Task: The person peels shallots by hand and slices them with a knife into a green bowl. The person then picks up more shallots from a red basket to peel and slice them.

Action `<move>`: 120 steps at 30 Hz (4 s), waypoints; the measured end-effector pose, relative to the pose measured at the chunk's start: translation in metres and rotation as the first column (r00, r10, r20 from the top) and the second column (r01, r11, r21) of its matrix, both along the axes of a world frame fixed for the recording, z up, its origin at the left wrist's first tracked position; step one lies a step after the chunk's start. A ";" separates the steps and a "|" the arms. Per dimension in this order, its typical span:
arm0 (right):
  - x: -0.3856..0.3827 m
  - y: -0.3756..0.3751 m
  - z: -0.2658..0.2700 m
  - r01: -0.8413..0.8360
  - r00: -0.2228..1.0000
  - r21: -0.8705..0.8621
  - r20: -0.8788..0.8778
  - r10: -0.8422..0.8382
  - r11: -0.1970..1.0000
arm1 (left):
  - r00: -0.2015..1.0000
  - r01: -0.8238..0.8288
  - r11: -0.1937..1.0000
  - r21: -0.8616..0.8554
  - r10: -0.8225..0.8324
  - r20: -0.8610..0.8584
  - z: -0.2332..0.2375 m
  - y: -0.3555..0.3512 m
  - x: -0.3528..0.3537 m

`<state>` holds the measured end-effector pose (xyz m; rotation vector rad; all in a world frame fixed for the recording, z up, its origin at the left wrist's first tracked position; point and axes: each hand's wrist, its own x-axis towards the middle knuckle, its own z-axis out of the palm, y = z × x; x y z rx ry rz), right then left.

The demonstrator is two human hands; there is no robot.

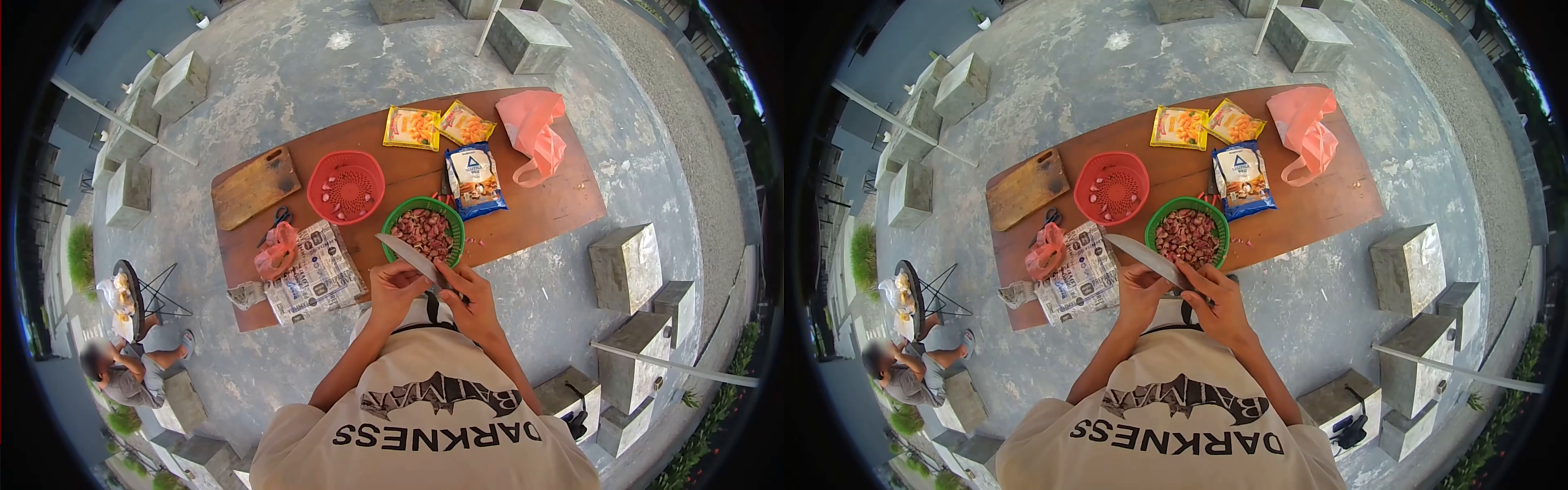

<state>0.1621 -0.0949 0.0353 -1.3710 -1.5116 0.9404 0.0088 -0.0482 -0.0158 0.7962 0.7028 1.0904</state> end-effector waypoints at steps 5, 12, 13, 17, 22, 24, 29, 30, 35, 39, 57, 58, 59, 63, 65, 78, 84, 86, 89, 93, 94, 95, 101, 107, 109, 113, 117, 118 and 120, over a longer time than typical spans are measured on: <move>0.001 -0.002 -0.021 0.017 0.993 0.000 -0.113 -0.017 1.000 | 0.997 -0.014 1.000 0.005 0.013 0.081 -0.012 0.002 0.002; 0.004 -0.010 -0.025 -0.123 0.708 -0.248 -0.701 -0.090 0.961 | 0.993 -0.067 0.997 -0.048 0.071 0.095 0.009 0.008 0.004; 0.004 -0.009 -0.025 -0.108 0.779 -0.200 -0.625 -0.042 0.974 | 0.995 -0.068 0.997 -0.018 0.069 0.068 0.007 0.009 0.003; 0.004 -0.006 -0.009 -0.049 0.954 -0.185 -0.301 -0.009 0.982 | 0.997 -0.059 0.998 -0.010 0.060 0.053 0.006 0.008 0.000; 0.004 0.000 0.005 -0.077 0.991 -0.145 -0.119 0.060 0.986 | 0.997 -0.047 0.994 0.101 0.053 -0.057 0.005 0.009 -0.002; 0.005 0.000 0.006 -0.089 0.993 -0.130 -0.086 0.079 0.987 | 0.995 -0.043 0.992 0.122 0.054 -0.083 0.008 0.008 -0.002; 0.003 -0.003 -0.013 -0.072 0.934 -0.129 -0.356 0.022 0.989 | 1.000 -0.015 0.983 0.186 0.014 0.005 0.007 0.008 -0.001; 0.003 -0.006 -0.019 -0.073 0.934 -0.128 -0.356 0.023 0.989 | 1.000 -0.016 0.982 0.186 0.015 0.005 0.007 0.007 0.001; 0.001 -0.008 -0.024 -0.135 0.683 -0.276 -0.722 -0.113 0.952 | 0.989 -0.067 0.983 0.172 0.088 -0.116 0.008 0.006 0.010; 0.000 -0.007 -0.027 -0.097 0.705 -0.287 -0.695 -0.137 0.953 | 0.982 -0.129 0.980 0.151 0.148 -0.118 0.016 0.001 0.020; 0.009 -0.011 -0.033 0.033 0.614 -0.268 -0.755 -0.231 0.963 | 0.929 0.028 0.963 -0.267 0.074 0.362 -0.006 0.003 -0.004; 0.010 -0.010 -0.033 0.033 0.618 -0.281 -0.748 -0.241 0.959 | 0.906 0.043 0.944 -0.328 0.102 0.410 -0.008 0.004 -0.006; 0.010 -0.009 -0.033 0.034 0.622 -0.293 -0.742 -0.250 0.955 | 0.880 0.063 0.920 -0.387 0.132 0.456 -0.009 0.005 -0.007; 0.002 -0.002 -0.013 0.027 0.670 -0.359 -0.686 -0.284 0.933 | 0.907 0.021 0.917 -0.399 0.150 0.393 -0.004 0.005 -0.006; -0.002 -0.002 -0.016 0.050 0.825 -0.311 -0.523 -0.215 0.949 | 0.918 0.005 0.934 -0.358 0.138 0.372 -0.006 0.004 -0.006; -0.012 0.007 -0.028 -0.034 0.999 -0.001 0.041 0.034 0.999 | 0.977 -0.081 0.987 -0.142 0.107 0.187 -0.012 0.000 -0.003; -0.010 0.003 -0.033 0.069 0.851 -0.394 -0.456 -0.260 0.916 | 0.942 -0.027 0.957 -0.290 0.122 0.314 -0.009 0.009 -0.002; -0.003 0.003 -0.043 0.118 0.820 -0.347 -0.494 -0.288 0.930 | 0.916 -0.044 0.934 -0.354 0.179 0.359 -0.011 0.020 -0.008; 0.008 0.006 -0.042 0.189 0.764 -0.310 -0.550 -0.338 0.932 | 0.942 -0.152 0.954 -0.259 0.219 0.254 -0.024 0.043 -0.023; 0.011 0.015 -0.048 0.182 0.671 -0.391 -0.622 -0.405 0.902 | 0.969 -0.226 0.968 -0.111 0.236 0.078 -0.051 0.084 -0.036; 0.013 0.019 -0.058 0.187 0.667 -0.392 -0.623 -0.409 0.901 | 0.954 -0.300 0.952 -0.065 0.299 -0.026 -0.066 0.098 -0.041; 0.015 0.025 -0.073 0.199 0.671 -0.426 -0.597 -0.440 0.882 | 0.923 -0.367 0.930 -0.011 0.363 -0.126 -0.081 0.111 -0.046; 0.040 0.025 -0.159 0.296 0.718 -0.529 -0.426 -0.550 0.795 | 0.698 -0.470 0.877 0.097 0.437 -0.568 -0.156 0.164 -0.081; 0.033 0.015 -0.155 0.322 0.733 -0.589 -0.340 -0.588 0.742 | 0.150 -0.134 0.902 0.410 0.428 -0.891 -0.097 0.131 -0.041; 0.029 0.015 -0.147 0.353 0.715 -0.581 -0.338 -0.612 0.733 | -0.081 0.082 0.975 0.207 0.214 -0.973 -0.088 0.105 -0.022; 0.030 0.008 -0.152 0.331 0.723 -0.655 -0.287 -0.628 0.680 | -0.089 0.313 0.941 0.129 0.164 -0.982 -0.092 0.070 0.011; 0.037 -0.006 -0.174 0.337 0.703 -0.708 -0.249 -0.666 0.621 | 0.286 0.510 0.854 0.106 -0.052 -0.957 -0.198 0.048 0.016; 0.039 -0.008 -0.176 0.353 0.682 -0.718 -0.241 -0.690 0.600 | 0.276 0.448 0.887 0.116 -0.014 -0.961 -0.205 0.047 0.022; 0.042 -0.009 -0.185 0.364 0.690 -0.719 -0.218 -0.690 0.591 | 0.249 0.388 0.915 0.109 0.010 -0.968 -0.209 0.052 0.031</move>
